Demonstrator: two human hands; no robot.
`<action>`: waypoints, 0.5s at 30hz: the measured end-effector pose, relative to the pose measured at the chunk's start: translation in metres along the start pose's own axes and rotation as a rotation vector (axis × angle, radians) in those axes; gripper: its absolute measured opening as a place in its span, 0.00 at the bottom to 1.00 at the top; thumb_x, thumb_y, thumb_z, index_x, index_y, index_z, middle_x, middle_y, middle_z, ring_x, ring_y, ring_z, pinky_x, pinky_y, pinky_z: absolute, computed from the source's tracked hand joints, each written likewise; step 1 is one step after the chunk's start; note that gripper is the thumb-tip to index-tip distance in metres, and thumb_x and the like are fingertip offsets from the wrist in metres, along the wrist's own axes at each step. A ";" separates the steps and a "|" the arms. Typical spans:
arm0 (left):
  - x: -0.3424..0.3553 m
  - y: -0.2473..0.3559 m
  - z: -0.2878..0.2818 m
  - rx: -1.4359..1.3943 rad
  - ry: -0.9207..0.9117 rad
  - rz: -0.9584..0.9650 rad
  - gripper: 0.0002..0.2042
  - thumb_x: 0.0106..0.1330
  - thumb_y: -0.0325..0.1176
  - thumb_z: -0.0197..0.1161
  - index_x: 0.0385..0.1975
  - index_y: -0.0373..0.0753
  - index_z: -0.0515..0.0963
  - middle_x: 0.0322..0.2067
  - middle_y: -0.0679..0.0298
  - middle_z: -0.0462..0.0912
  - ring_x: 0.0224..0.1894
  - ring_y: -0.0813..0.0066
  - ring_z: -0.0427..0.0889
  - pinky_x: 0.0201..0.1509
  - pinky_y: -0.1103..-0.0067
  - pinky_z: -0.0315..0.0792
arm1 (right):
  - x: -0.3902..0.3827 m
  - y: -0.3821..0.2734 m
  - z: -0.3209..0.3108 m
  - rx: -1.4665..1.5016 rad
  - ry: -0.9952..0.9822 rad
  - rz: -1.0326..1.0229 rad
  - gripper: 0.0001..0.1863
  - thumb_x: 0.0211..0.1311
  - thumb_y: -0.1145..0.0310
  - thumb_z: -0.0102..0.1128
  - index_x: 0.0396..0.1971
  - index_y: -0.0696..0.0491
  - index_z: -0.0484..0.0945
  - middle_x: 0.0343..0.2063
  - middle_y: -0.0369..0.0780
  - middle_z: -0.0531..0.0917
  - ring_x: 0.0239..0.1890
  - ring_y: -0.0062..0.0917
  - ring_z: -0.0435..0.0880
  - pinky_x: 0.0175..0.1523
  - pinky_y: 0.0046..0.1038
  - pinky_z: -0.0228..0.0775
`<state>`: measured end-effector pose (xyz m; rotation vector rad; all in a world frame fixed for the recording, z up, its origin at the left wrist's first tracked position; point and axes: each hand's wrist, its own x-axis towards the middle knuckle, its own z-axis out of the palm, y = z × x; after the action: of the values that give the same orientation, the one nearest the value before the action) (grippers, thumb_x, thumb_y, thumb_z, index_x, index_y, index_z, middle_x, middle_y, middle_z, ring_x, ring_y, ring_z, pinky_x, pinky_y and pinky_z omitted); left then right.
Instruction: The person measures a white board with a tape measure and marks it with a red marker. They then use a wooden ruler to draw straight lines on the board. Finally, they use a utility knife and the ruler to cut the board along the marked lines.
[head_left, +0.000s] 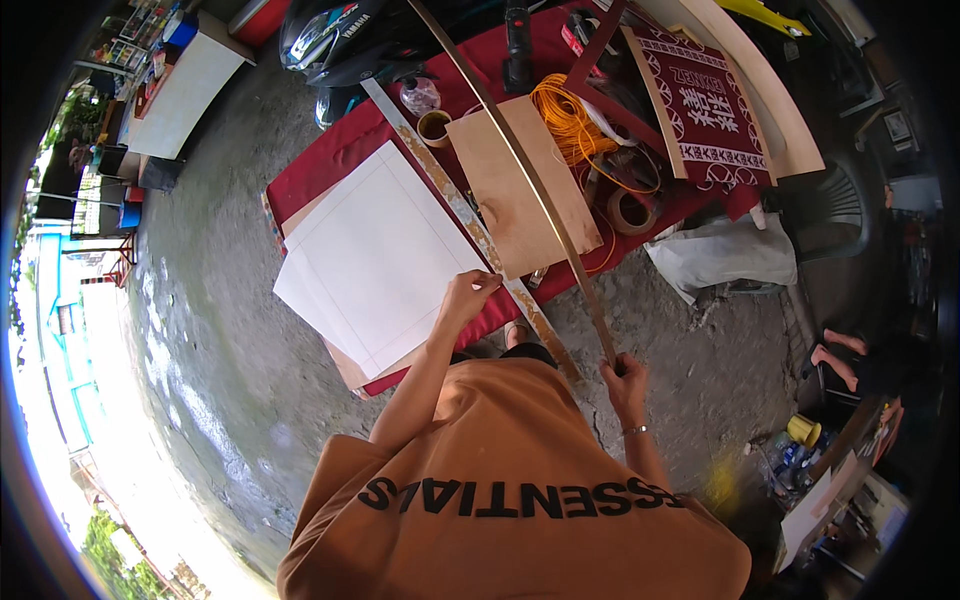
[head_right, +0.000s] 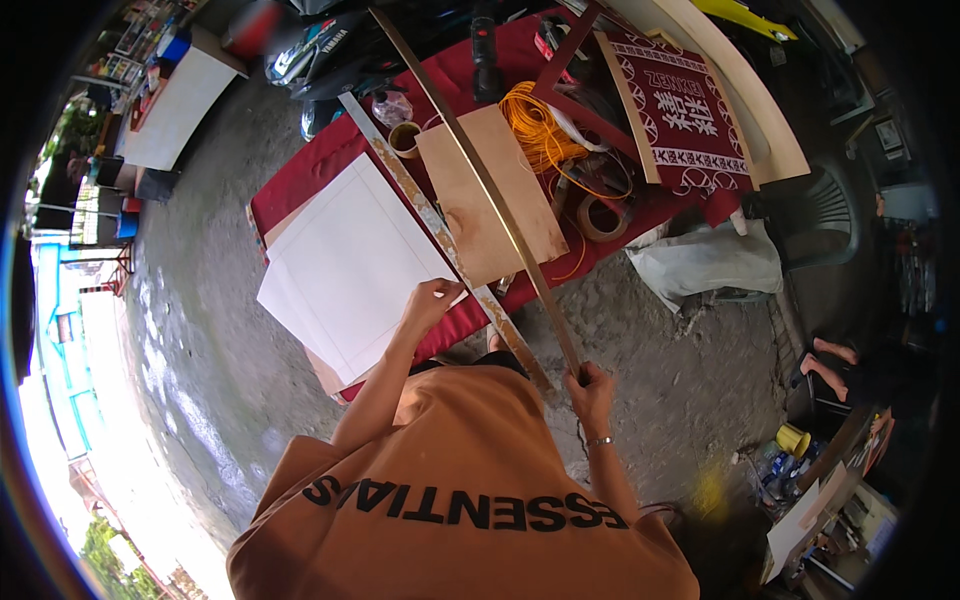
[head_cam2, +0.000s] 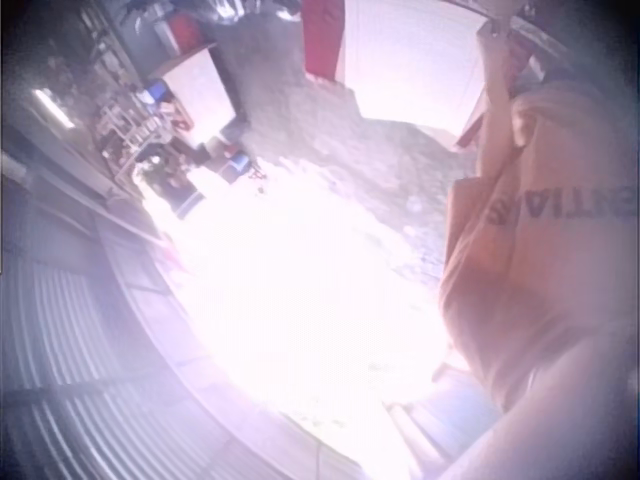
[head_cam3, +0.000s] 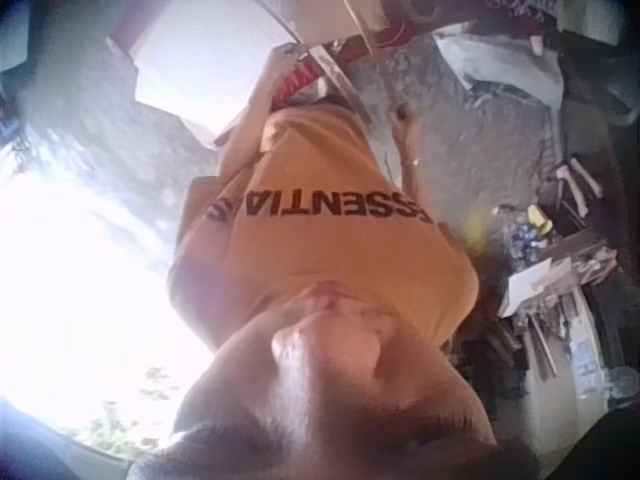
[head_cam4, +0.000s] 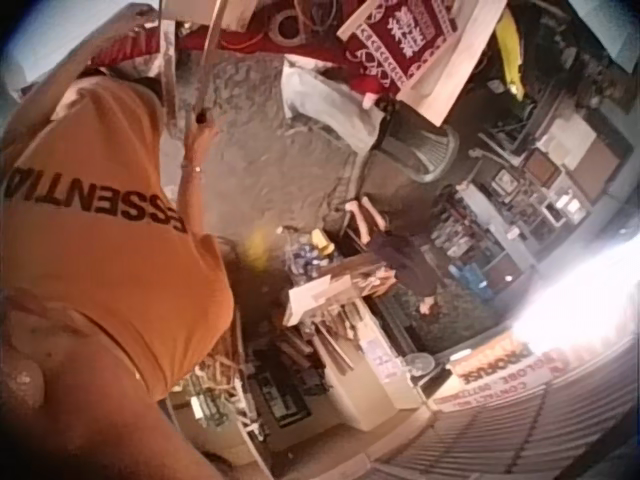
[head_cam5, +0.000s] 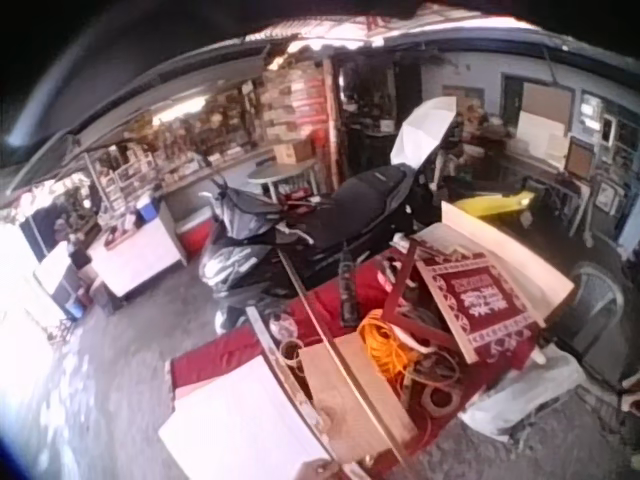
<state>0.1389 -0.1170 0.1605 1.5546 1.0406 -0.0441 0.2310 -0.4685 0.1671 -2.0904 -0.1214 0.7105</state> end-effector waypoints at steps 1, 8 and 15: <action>-0.002 0.011 -0.005 0.165 0.110 0.065 0.18 0.73 0.45 0.61 0.39 0.33 0.83 0.35 0.62 0.86 0.37 0.70 0.86 0.41 0.74 0.78 | -0.004 0.002 0.003 0.016 0.001 0.009 0.14 0.59 0.67 0.71 0.23 0.58 0.77 0.18 0.28 0.72 0.22 0.12 0.65 0.26 0.22 0.57; -0.015 0.118 0.019 -0.823 0.054 0.417 0.31 0.74 0.64 0.46 0.54 0.40 0.76 0.33 0.64 0.83 0.28 0.68 0.78 0.34 0.69 0.72 | -0.029 -0.023 0.036 0.095 -0.117 -0.103 0.15 0.58 0.67 0.72 0.22 0.58 0.76 0.17 0.27 0.71 0.21 0.12 0.64 0.26 0.21 0.56; -0.041 0.119 -0.018 -1.213 0.067 0.296 0.26 0.74 0.66 0.44 0.29 0.46 0.65 0.17 0.74 0.53 0.17 0.82 0.48 0.20 0.81 0.48 | 0.069 -0.073 0.057 0.482 -0.154 0.008 0.22 0.64 0.54 0.70 0.43 0.58 0.76 0.28 0.34 0.81 0.30 0.18 0.79 0.34 0.22 0.70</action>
<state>0.1791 -0.1135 0.2810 0.5646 0.6310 0.7203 0.2704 -0.3602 0.1692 -1.5778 -0.0226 0.8147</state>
